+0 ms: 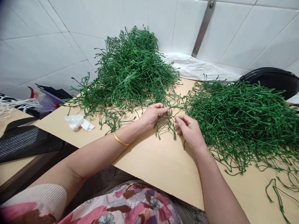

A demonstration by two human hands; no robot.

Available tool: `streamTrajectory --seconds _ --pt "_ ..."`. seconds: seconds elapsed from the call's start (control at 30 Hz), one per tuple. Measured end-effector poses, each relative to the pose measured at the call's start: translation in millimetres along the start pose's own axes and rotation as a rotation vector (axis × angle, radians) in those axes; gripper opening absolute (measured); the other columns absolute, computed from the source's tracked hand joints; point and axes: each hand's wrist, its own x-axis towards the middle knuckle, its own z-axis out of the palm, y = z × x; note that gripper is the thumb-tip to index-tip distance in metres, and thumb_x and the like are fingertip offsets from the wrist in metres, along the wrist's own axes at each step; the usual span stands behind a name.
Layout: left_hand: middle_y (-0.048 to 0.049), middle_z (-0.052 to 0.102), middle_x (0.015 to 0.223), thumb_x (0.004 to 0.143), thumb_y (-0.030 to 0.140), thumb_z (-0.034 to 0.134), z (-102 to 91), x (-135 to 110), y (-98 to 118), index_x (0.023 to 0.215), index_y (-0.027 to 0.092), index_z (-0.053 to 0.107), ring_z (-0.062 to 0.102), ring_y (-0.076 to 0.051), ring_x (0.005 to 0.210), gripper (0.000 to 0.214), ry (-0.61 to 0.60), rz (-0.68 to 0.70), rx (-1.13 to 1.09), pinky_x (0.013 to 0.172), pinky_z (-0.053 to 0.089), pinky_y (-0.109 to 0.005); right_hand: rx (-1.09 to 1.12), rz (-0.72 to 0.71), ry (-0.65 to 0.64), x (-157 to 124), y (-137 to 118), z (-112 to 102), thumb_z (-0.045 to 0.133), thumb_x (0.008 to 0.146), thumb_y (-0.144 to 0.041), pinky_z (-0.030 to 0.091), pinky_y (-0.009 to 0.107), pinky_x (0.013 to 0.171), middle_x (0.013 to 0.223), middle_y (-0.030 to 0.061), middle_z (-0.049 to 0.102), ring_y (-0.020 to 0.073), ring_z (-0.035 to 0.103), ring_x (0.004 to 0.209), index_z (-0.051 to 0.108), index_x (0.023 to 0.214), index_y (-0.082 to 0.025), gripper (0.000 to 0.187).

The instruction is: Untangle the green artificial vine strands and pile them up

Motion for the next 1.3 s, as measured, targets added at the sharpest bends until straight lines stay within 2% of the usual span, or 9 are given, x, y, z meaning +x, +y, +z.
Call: streamTrajectory --seconds 0.2,0.3,0.57,0.83,1.0,1.1,1.2,1.23,1.3 --pt "0.0002 0.057 0.058 0.064 0.017 0.066 -0.2 0.6 -1.4 0.061 0.016 0.040 0.059 -0.012 0.058 0.026 -0.016 -0.008 -0.062 0.054 0.043 -0.023 -0.527 -0.262 0.016 -9.0 -2.7 12.4 0.059 0.072 -0.034 0.036 0.025 0.056 0.069 0.0003 0.050 0.0108 0.045 0.061 0.055 0.068 -0.017 0.018" --pt "-0.0009 0.058 0.060 0.064 0.018 0.066 -0.8 1.2 0.0 0.062 0.016 0.041 0.059 -0.012 0.058 0.026 -0.008 -0.013 -0.061 0.053 0.042 -0.021 -0.677 -0.337 0.008 -9.1 -1.9 12.3 0.055 0.073 -0.024 0.035 0.026 0.060 0.071 0.0006 0.048 0.0121 0.045 0.065 0.054 0.064 -0.018 0.011" --pt "0.0076 0.038 0.044 0.058 0.024 0.073 -1.0 0.8 8.5 0.055 0.016 0.040 0.038 -0.003 0.037 0.034 0.060 0.028 0.034 0.041 0.033 -0.018 -0.330 -0.230 0.033 -6.6 -3.1 -8.3 0.054 0.076 -0.029 0.037 0.025 0.058 0.075 0.0013 0.053 0.0116 0.047 0.064 0.056 0.073 -0.018 0.012" --pt "0.0015 0.049 0.057 0.065 0.027 0.069 -6.2 0.9 14.1 0.060 0.013 0.050 0.042 -0.003 0.044 0.024 -0.071 -0.060 0.007 0.044 0.034 -0.018 -0.109 -0.076 0.013 -5.5 -6.1 -11.1 0.057 0.075 -0.041 0.038 0.021 0.048 0.054 -0.0038 0.048 0.0080 0.045 0.049 0.048 0.067 -0.018 0.026" --pt "0.0020 0.046 0.053 0.069 0.032 0.065 -4.8 4.3 14.8 0.060 0.014 0.048 0.045 -0.006 0.046 0.026 0.020 -0.068 0.118 0.046 0.035 -0.020 -0.054 -0.042 0.007 -4.4 -5.7 -7.9 0.058 0.074 -0.043 0.039 0.020 0.046 0.054 -0.0045 0.047 0.0073 0.046 0.048 0.049 0.068 -0.018 0.027" --pt "0.0023 0.047 0.052 0.071 0.025 0.062 -5.5 3.4 23.2 0.059 0.014 0.048 0.043 -0.006 0.047 0.021 0.158 0.029 0.290 0.046 0.032 -0.020 -0.018 -0.032 0.009 -3.2 -3.8 -7.6 0.060 0.073 -0.043 0.039 0.019 0.046 0.055 -0.0045 0.047 0.0072 0.047 0.049 0.050 0.067 -0.018 0.028" --pt "0.0021 0.051 0.056 0.069 0.019 0.060 -7.6 -11.0 37.9 0.062 0.013 0.055 0.043 -0.005 0.051 0.011 0.266 0.286 0.506 0.051 0.034 -0.020 0.038 -0.027 0.033 -2.1 -1.7 -7.4 0.062 0.072 -0.042 0.038 0.019 0.046 0.056 -0.0046 0.048 0.0061 0.047 0.048 0.050 0.066 -0.018 0.028" --pt "0.0019 0.052 0.057 0.070 0.019 0.059 -7.8 -19.4 41.8 0.061 0.013 0.057 0.044 -0.005 0.053 0.010 0.269 0.351 0.563 0.053 0.035 -0.020 0.057 -0.028 0.034 -1.9 -1.1 -7.2 0.062 0.071 -0.042 0.038 0.019 0.046 0.057 -0.0046 0.048 0.0059 0.046 0.047 0.050 0.066 -0.018 0.027" --pt "0.0003 0.055 0.056 0.072 0.021 0.056 -6.4 -38.5 44.1 0.058 0.013 0.059 0.046 -0.006 0.053 0.016 0.191 0.327 0.599 0.055 0.036 -0.021 0.089 -0.034 0.021 -1.8 -0.2 -6.8 0.062 0.071 -0.041 0.037 0.019 0.046 0.056 -0.0046 0.048 0.0059 0.045 0.047 0.050 0.066 -0.018 0.027"
